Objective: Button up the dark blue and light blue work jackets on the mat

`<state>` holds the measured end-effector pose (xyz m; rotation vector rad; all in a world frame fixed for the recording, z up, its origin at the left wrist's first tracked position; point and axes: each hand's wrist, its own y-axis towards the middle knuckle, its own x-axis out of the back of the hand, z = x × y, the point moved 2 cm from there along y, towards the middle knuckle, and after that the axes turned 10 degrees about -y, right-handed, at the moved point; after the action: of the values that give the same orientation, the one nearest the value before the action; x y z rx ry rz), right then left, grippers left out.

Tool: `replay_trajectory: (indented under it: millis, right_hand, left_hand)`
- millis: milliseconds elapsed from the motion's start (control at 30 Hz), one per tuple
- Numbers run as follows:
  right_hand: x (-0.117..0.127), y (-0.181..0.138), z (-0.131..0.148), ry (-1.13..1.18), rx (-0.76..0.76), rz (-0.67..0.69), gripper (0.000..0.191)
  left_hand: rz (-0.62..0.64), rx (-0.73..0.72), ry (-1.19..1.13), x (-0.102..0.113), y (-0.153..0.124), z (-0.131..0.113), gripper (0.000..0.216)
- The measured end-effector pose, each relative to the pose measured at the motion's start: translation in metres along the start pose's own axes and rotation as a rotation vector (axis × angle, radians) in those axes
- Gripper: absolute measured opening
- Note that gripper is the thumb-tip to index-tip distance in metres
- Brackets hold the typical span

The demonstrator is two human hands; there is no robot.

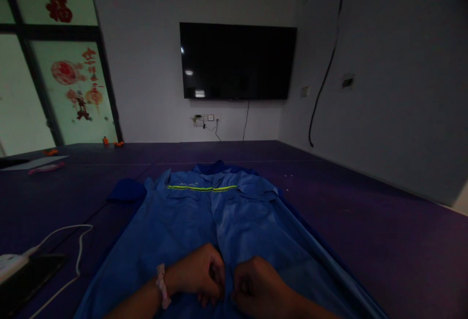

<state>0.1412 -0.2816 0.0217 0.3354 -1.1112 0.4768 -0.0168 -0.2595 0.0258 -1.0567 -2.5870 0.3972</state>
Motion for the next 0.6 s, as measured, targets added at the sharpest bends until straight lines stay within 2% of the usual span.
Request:
replay_trajectory:
  millis: [300,600]
  right_hand:
    - [-0.001,0.0005,-0.0038,0.044,0.043,0.003,0.01]
    - [0.0033,-0.0003,0.0026,-0.01,0.033,0.02,0.013]
  left_hand:
    - [-0.041,-0.021,-0.009,-0.0002,0.0008,-0.0001,0.008]
    - [-0.006,-0.068,0.025,0.0021,-0.001,0.0001,0.01]
